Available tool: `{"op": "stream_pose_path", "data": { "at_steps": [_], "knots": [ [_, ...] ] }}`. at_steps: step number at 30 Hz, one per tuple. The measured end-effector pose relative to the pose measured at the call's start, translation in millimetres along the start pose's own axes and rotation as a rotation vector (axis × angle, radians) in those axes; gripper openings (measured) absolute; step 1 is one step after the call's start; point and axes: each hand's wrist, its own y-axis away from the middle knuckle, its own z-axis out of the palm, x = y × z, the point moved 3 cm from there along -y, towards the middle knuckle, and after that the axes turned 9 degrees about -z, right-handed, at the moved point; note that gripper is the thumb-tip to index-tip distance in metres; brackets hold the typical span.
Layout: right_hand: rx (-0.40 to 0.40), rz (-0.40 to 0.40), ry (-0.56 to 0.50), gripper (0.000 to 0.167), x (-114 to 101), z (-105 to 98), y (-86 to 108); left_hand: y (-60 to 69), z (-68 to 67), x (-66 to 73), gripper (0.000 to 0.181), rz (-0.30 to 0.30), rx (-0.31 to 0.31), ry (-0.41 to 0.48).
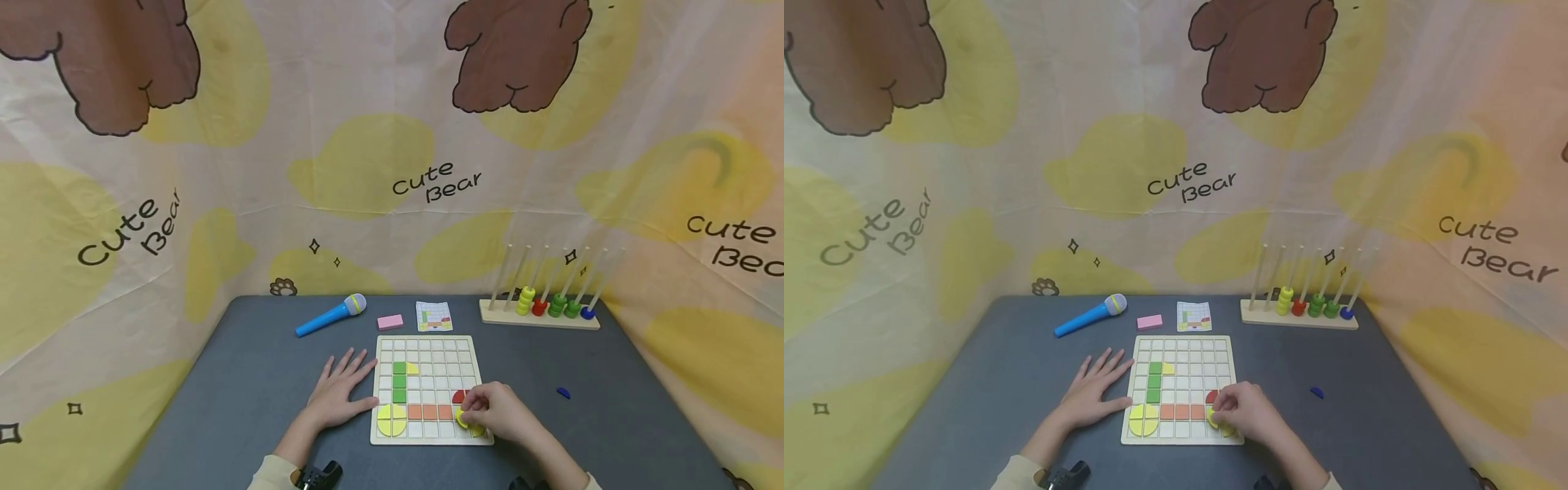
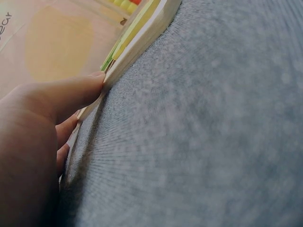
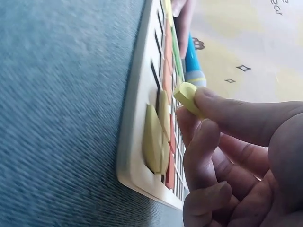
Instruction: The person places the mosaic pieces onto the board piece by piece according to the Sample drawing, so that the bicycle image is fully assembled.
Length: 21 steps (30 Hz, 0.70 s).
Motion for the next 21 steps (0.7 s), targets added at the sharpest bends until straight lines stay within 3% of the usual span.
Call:
{"op": "stream_pose_path", "data": {
  "at_steps": [12, 21],
  "knots": [
    [0.002, -0.089, 0.134, 0.016, -4, 10, 5.1, 0.6, -1.9, 1.6, 0.083, 0.006, 0.007, 0.001],
    [-0.002, -0.096, 0.171, 0.018, -4, 12, 5.4, 0.3, -0.9, -0.1, 0.082, 0.001, 0.005, -0.003]
  ]
}}
